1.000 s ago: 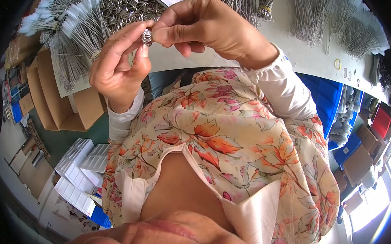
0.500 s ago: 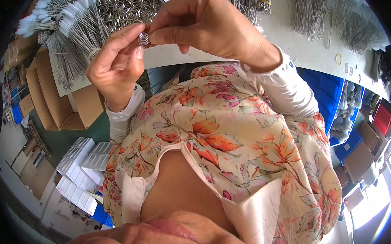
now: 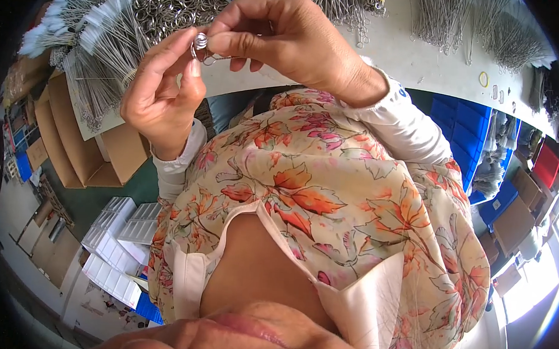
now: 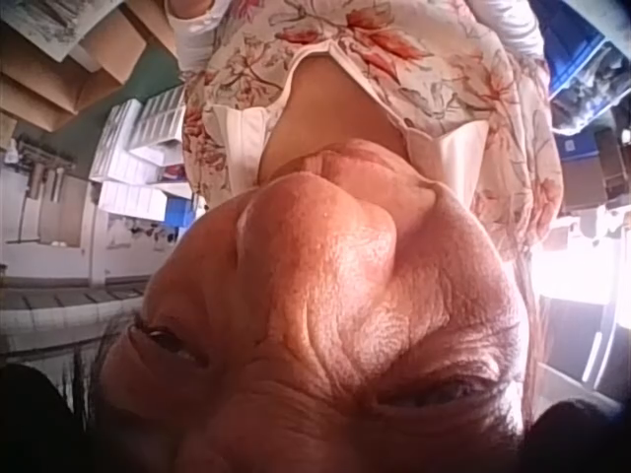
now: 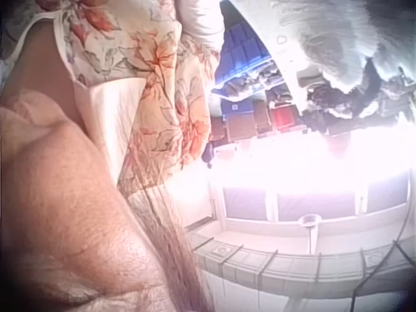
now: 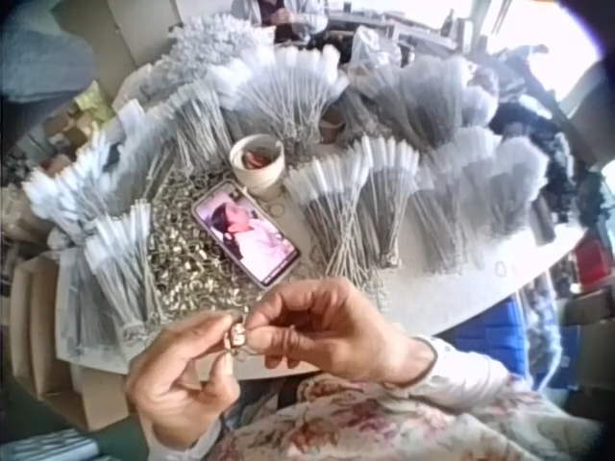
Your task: The recorder is assembling and sorting metal rings onto wire brushes at a workshop table.
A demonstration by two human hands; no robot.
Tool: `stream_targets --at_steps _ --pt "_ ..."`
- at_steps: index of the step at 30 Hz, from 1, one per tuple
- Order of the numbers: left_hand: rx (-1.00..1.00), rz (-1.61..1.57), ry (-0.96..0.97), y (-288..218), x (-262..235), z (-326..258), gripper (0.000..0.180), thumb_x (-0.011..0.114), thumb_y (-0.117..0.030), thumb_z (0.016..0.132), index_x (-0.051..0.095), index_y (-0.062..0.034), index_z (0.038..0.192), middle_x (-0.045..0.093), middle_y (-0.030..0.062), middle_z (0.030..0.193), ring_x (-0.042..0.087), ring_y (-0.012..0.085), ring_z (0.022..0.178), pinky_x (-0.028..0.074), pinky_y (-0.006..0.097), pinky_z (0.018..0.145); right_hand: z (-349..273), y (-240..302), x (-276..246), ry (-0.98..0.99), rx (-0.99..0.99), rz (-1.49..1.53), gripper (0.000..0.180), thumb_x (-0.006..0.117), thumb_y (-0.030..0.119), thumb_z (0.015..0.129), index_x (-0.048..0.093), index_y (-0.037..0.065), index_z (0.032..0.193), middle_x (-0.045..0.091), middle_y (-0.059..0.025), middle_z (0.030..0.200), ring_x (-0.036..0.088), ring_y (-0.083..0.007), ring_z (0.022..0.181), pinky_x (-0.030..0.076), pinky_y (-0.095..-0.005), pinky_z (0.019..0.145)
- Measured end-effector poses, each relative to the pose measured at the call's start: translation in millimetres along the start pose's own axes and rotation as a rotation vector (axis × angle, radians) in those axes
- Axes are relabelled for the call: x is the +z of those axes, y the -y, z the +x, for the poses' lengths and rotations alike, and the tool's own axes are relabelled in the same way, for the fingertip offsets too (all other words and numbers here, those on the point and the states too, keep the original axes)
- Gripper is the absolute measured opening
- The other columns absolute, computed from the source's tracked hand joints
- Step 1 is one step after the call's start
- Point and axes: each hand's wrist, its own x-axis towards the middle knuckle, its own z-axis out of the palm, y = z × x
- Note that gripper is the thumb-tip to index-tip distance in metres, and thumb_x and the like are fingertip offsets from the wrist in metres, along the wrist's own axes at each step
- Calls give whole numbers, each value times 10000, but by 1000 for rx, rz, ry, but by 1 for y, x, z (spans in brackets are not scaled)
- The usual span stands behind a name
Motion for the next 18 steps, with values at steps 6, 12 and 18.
stream_targets --at_steps 6,12,18 --pt "-36 4 16 0 2 -1 299 647 93 697 650 33 990 651 143 974 655 167 797 543 240 694 1 4 -3 26 -13 -39 123 625 119 859 627 22 935 619 -3 801 576 -57 649 444 -182 549" --pt "44 13 70 7 0 3 278 635 93 708 639 60 984 649 152 980 655 174 808 546 238 724 11 24 -18 208 -44 -223 105 633 80 837 622 -6 896 617 -23 776 566 -103 633 458 -230 541" --pt "-249 -309 96 9 -2 1 246 581 78 782 607 86 1027 645 133 995 631 145 856 521 237 769 8 15 -15 182 -132 -402 98 629 98 844 637 5 873 612 -18 756 552 -71 606 433 -210 521"
